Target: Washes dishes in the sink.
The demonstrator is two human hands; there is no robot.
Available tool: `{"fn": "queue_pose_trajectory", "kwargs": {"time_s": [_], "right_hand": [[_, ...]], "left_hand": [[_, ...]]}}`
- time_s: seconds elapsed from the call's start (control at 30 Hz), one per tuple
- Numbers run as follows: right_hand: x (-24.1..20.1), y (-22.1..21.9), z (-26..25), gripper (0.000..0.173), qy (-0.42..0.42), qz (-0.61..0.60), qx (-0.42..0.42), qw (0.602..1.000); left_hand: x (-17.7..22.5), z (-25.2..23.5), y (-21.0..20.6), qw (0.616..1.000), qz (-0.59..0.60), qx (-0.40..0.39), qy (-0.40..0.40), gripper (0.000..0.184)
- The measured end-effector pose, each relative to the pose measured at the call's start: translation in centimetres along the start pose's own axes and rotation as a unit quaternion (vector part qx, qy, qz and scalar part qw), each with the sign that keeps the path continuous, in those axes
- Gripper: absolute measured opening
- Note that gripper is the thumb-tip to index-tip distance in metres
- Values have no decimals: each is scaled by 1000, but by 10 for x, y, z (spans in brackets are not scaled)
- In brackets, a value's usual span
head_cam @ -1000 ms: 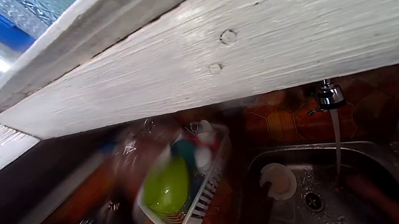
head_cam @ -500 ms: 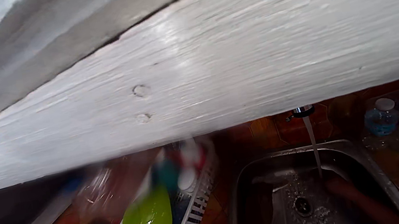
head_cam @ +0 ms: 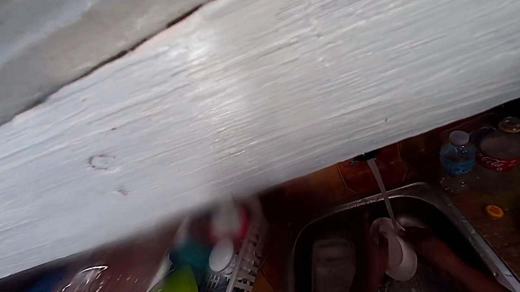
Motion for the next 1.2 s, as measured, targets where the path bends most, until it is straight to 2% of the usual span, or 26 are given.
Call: {"fn": "queue_pose_trajectory", "kwargs": {"time_s": [0.07, 0.17, 0.23, 0.33, 0.5, 0.67, 0.8, 0.87, 0.93, 1.03, 1.13, 1.2], "right_hand": [[4, 6, 4, 18, -23, -24, 37, 999], [8, 9, 8, 19, -46, -52, 54, 996], [7, 5, 12, 19, -48, -61, 51, 996], [-1, -5, 18, 17, -34, -60, 40, 997], [-22, -13, 23, 17, 7, -54, 35, 998], [-36, 4, 18, 18, 33, -79, 66, 994], [-35, 13, 21, 19, 26, -70, 60, 995], [-29, 13, 23, 19, 16, -58, 53, 997], [-22, 12, 23, 18, 3, -54, 46, 997], [-15, 13, 14, 18, -17, -53, 36, 998], [-13, 9, 2, 20, -32, -45, 26, 998], [-18, 3, -3, 21, -39, -29, 21, 999]], "left_hand": [[5, 15, -21, 1000, -15, -2, -17, 65], [11, 35, -47, 996, -44, -47, -67, 58], [9, 38, -55, 993, -42, -68, -92, 56], [-1, 32, -53, 994, -24, -48, -100, 55], [-13, 17, -38, 995, 94, 9, -22, 51], [-37, 14, -27, 986, 153, 52, 38, 48], [-52, 21, -31, 967, 225, 26, 120, 52], [-54, 26, -33, 967, 212, 6, 144, 50], [-47, 29, -32, 984, 138, -6, 117, 49], [-18, 41, -28, 1000, 14, 4, -1, 52], [1, 55, -37, 994, -11, -32, -99, 56], [8, 61, -42, 987, -33, -49, -148, 70]]}}
Point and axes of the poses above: each hand's wrist, its own z-axis away from the middle knuckle, its own y-axis out of the back of the hand, x = y × z, the point moved 10 cm from there along -z, towards the middle knuckle, and after that the axes turned 2 degrees about y, right-handed, at the moved point
